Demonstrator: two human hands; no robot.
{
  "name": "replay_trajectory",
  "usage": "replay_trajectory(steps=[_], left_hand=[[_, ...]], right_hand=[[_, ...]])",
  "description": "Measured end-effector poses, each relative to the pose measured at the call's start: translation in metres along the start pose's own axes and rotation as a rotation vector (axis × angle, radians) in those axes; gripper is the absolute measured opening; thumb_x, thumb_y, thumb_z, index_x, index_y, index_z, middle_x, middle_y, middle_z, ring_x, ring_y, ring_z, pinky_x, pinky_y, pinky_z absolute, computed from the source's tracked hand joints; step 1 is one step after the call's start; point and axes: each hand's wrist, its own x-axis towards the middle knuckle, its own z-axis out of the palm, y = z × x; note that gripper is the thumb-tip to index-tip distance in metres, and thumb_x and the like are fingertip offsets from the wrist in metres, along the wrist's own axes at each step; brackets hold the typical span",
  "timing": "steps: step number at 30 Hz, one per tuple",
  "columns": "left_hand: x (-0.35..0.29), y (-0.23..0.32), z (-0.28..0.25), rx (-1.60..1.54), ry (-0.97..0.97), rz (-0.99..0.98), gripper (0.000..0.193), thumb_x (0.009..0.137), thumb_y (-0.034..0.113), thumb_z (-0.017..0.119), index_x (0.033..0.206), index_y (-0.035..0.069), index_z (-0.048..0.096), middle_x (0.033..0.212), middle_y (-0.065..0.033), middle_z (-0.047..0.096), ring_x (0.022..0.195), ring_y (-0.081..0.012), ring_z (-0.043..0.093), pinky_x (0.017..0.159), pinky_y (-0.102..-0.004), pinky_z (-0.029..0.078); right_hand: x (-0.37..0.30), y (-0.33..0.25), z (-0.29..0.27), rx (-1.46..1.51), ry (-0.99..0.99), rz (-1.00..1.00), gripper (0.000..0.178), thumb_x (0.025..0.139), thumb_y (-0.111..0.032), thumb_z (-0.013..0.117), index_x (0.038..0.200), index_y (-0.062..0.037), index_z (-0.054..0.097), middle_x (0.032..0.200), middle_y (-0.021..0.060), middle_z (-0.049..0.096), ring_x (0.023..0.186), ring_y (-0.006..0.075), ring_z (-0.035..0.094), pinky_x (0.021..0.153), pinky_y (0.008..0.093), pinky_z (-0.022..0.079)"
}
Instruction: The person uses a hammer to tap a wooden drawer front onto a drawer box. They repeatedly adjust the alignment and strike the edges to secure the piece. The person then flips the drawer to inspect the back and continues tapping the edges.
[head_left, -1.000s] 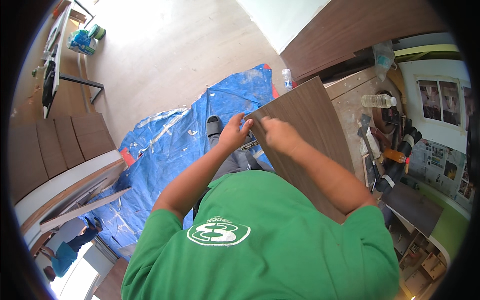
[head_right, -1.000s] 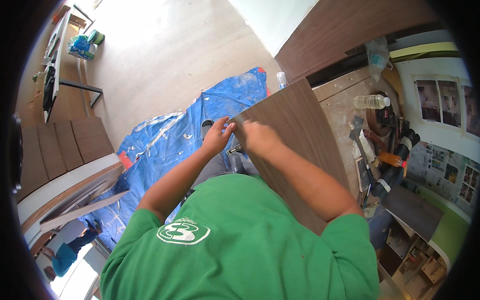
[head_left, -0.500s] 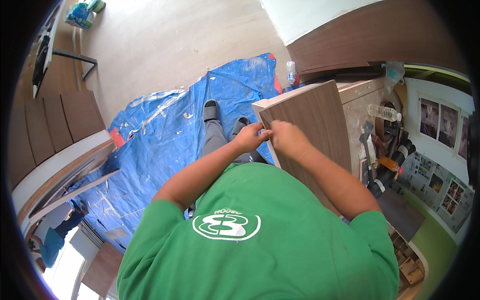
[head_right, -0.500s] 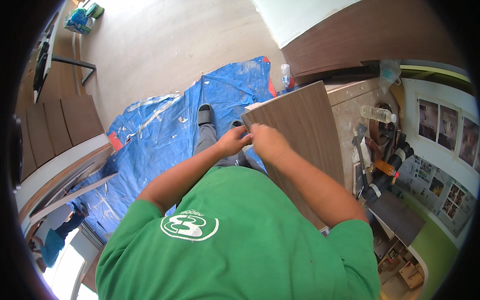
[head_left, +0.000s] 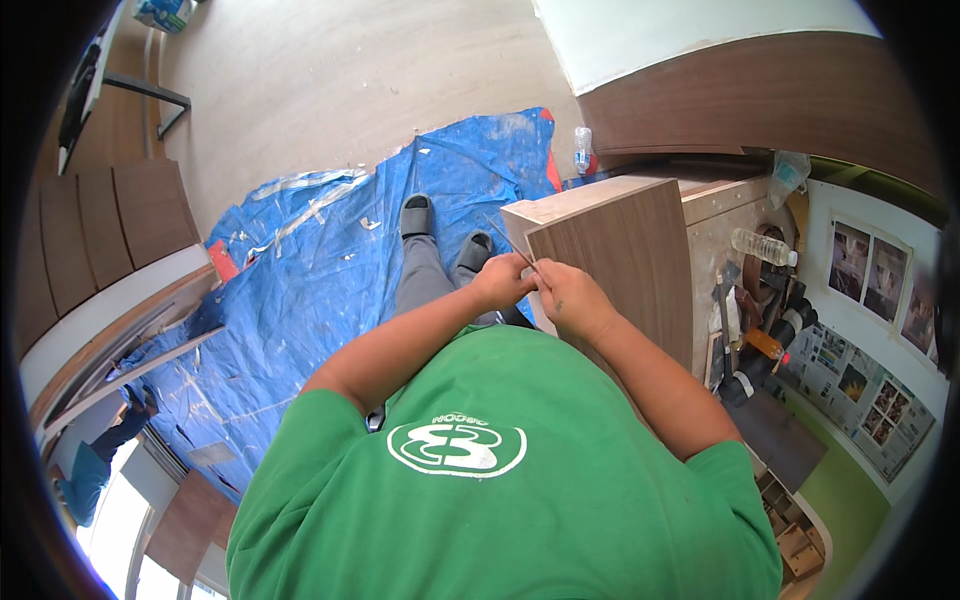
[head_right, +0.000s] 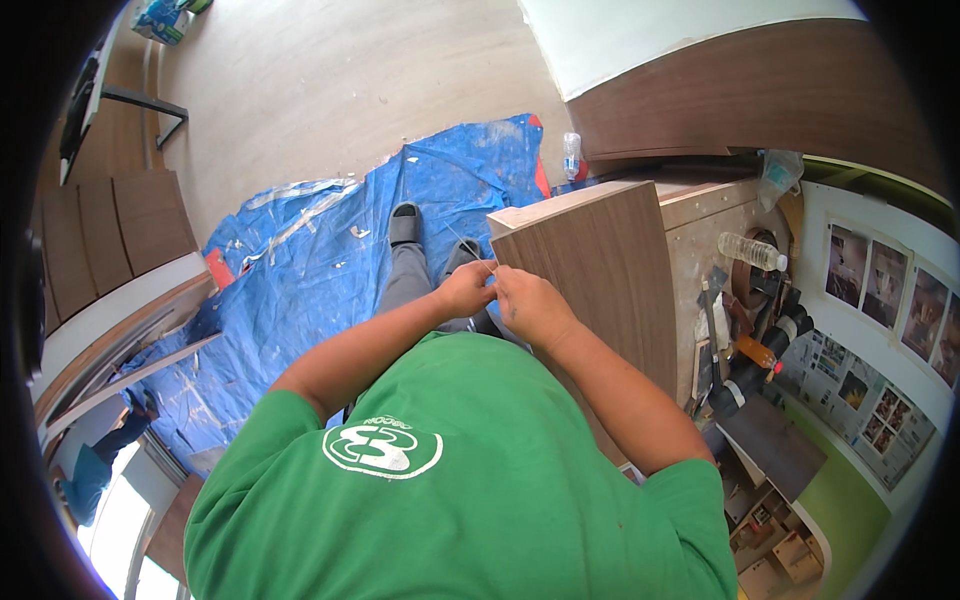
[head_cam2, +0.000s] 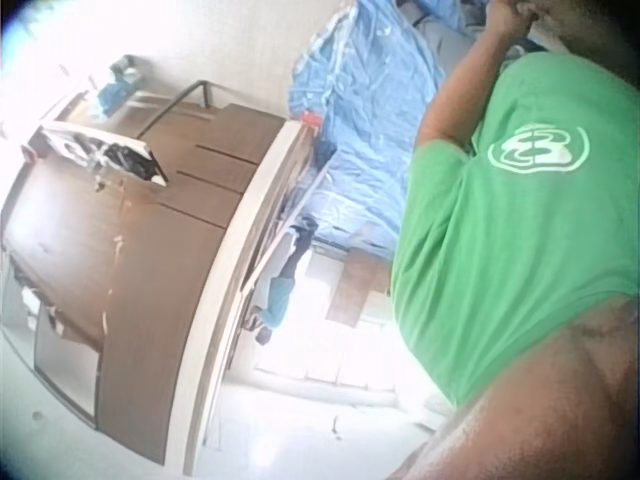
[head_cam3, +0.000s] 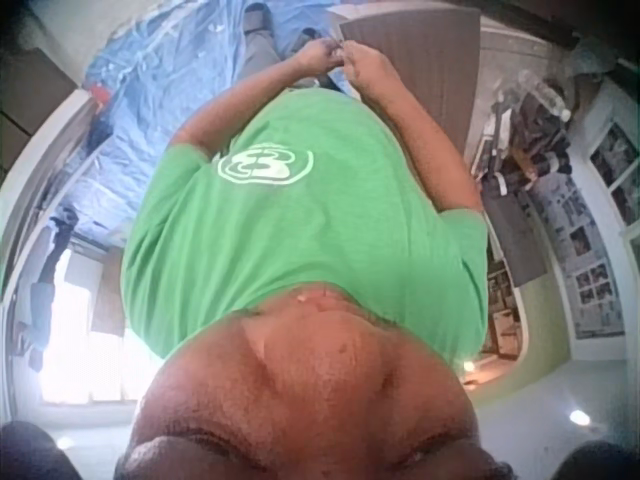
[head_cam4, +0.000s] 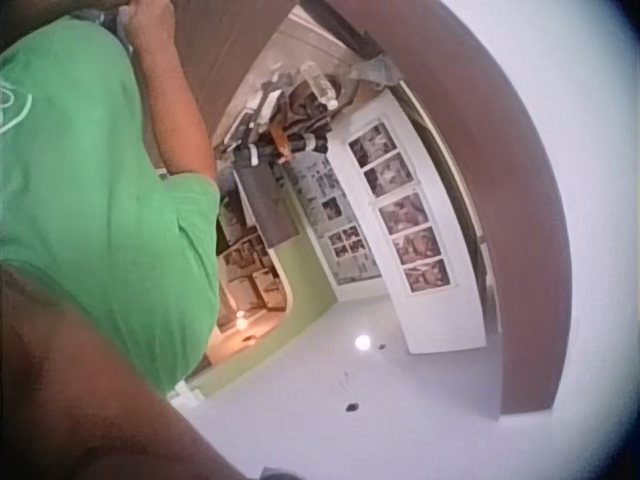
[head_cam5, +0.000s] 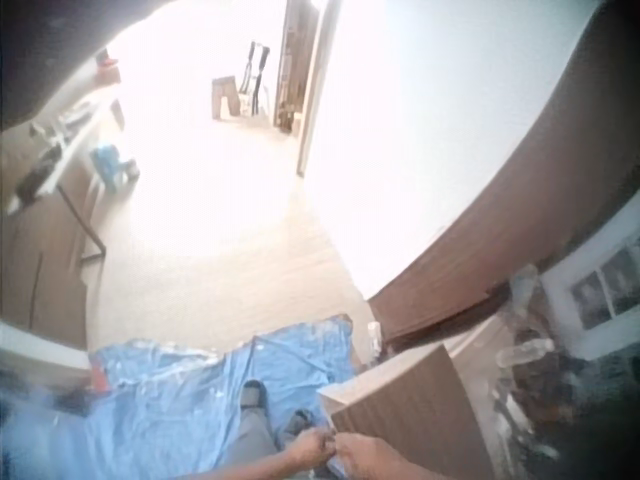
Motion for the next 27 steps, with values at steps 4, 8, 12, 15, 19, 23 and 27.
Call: replay_trajectory(steps=[4, 8, 12, 15, 19, 23, 27], left_hand=[[0.0, 0.015, -0.004, -0.241, 0.263, -0.08, 0.053, 0.097, 0.04, 0.069, 0.137, 0.006, 0.062, 0.129, -0.0136, 0.069, 0.121, -0.0264, 0.064, 0.106, -0.0362, 0.047], [0.021, 0.012, -0.033, -0.385, 0.18, -0.09, 0.05, 0.098, 0.036, 0.069, 0.138, 0.007, 0.064, 0.13, -0.0128, 0.07, 0.12, -0.022, 0.064, 0.108, -0.0345, 0.046], [0.018, 0.019, -0.044, -0.249, 0.19, 0.049, 0.042, 0.098, 0.028, 0.068, 0.134, 0.006, 0.067, 0.128, -0.0162, 0.07, 0.118, -0.0275, 0.066, 0.106, -0.0368, 0.047], [0.002, 0.021, -0.037, 0.162, 0.368, 0.245, 0.044, 0.099, 0.024, 0.064, 0.139, 0.008, 0.061, 0.13, -0.0144, 0.069, 0.121, -0.0313, 0.063, 0.106, -0.0417, 0.047], [-0.034, 0.026, -0.03, 0.377, 0.413, 0.314, 0.05, 0.097, 0.017, 0.063, 0.144, 0.005, 0.053, 0.138, -0.0169, 0.063, 0.127, -0.034, 0.058, 0.11, -0.0458, 0.044], [-0.074, -0.013, -0.038, 0.496, 0.358, 0.24, 0.033, 0.097, 0.022, 0.063, 0.126, 0.008, 0.067, 0.131, -0.0165, 0.067, 0.124, -0.0323, 0.061, 0.107, -0.0474, 0.046], [-0.096, -0.06, -0.059, 0.216, 0.467, -0.093, 0.027, 0.097, 0.029, 0.066, 0.105, 0.004, 0.073, 0.105, -0.0174, 0.074, 0.099, -0.035, 0.07, 0.089, -0.0442, 0.053]], right_hand=[[0.001, 0.028, -0.038, -0.071, 0.267, 0.1, 0.012, 0.097, -0.014, 0.056, 0.101, -0.0032, 0.057, 0.09, 0.0267, 0.065, 0.087, 0.0499, 0.062, 0.073, 0.0576, 0.049], [-0.015, 0.069, -0.081, -0.074, 0.363, 0.391, 0.013, 0.098, -0.015, 0.056, 0.098, -0.0021, 0.055, 0.088, 0.0274, 0.064, 0.085, 0.0507, 0.062, 0.071, 0.0563, 0.048], [-0.03, 0.1, -0.086, -0.006, 0.393, 0.505, 0.015, 0.098, -0.016, 0.056, 0.095, -0.0014, 0.054, 0.085, 0.0271, 0.063, 0.084, 0.0507, 0.061, 0.07, 0.0555, 0.047], [-0.031, 0.102, -0.088, -0.211, 0.473, 0.397, 0.014, 0.098, -0.017, 0.056, 0.097, -0.003, 0.054, 0.087, 0.0252, 0.064, 0.085, 0.0489, 0.062, 0.07, 0.0564, 0.048], [-0.026, 0.085, -0.049, -0.366, 0.368, 0.331, 0.013, 0.099, -0.018, 0.051, 0.104, -0.0071, 0.054, 0.097, 0.0222, 0.065, 0.085, 0.047, 0.065, 0.072, 0.058, 0.052], [-0.023, 0.024, 0.005, -0.064, 0.048, 0.143, 0.022, 0.099, -0.018, 0.05, 0.115, -0.0045, 0.056, 0.111, 0.0219, 0.066, 0.097, 0.0461, 0.066, 0.083, 0.0541, 0.054], [-0.009, 0.022, -0.014, 0.059, 0.176, 0.079, 0.043, 0.099, -0.019, 0.054, 0.137, -0.0003, 0.054, 0.122, 0.0238, 0.066, 0.107, 0.043, 0.065, 0.093, 0.0464, 0.053]])
